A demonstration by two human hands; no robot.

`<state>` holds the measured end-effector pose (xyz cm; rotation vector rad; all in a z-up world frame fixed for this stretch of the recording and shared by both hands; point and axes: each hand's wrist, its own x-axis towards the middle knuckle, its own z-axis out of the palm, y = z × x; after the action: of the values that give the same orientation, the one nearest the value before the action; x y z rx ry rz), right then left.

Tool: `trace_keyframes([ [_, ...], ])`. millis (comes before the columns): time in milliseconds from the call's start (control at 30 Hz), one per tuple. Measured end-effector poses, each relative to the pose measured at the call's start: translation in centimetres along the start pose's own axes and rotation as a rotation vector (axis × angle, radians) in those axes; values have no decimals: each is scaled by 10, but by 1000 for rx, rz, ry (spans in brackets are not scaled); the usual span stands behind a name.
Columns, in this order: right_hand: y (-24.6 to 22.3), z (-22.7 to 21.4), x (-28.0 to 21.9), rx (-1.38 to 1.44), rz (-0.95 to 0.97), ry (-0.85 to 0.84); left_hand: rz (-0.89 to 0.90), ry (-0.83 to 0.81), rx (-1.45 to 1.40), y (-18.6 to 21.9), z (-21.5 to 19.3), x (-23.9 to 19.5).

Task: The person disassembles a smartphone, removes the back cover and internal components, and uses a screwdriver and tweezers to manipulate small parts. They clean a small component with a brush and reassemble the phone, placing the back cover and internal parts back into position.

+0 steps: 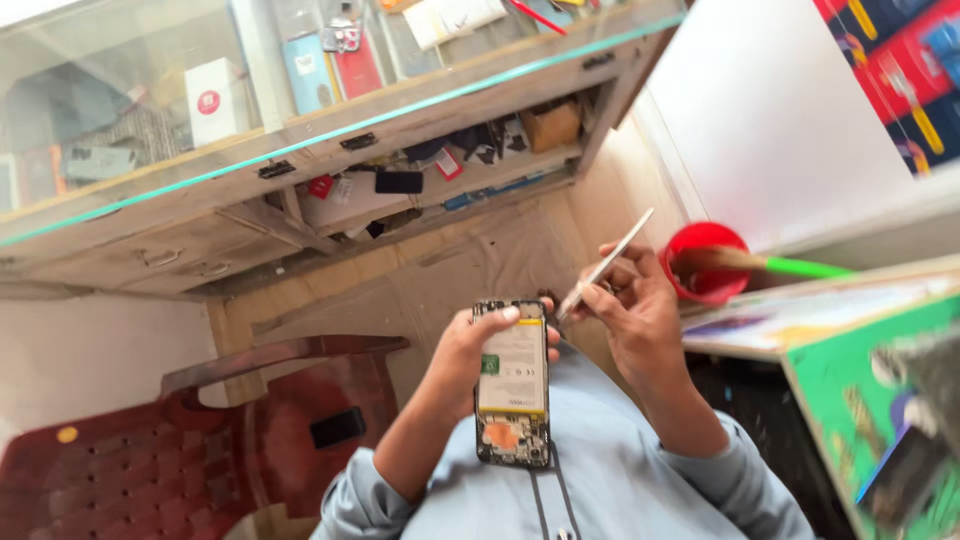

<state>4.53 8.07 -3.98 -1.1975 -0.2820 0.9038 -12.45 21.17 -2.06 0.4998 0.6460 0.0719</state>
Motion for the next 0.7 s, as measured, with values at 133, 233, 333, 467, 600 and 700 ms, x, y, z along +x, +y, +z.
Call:
trace_keyframes([
  [133,-4,-9,74,-110,-41,-132,75,21,-62,29,10,50],
  [233,-25,-10,134,-170,1,-166,146,79,-84,58,33,80],
  [333,-36,-10,178,-173,-40,-324,183,174,-25,78,40,106],
  [467,-42,-12,229,-195,-4,-364,245,192,-132,99,40,137],
  [600,-41,-12,276,-181,38,-317,229,208,-133,123,29,166],
  [700,-39,-7,305,-161,41,-283,216,229,-127,145,19,190],
])
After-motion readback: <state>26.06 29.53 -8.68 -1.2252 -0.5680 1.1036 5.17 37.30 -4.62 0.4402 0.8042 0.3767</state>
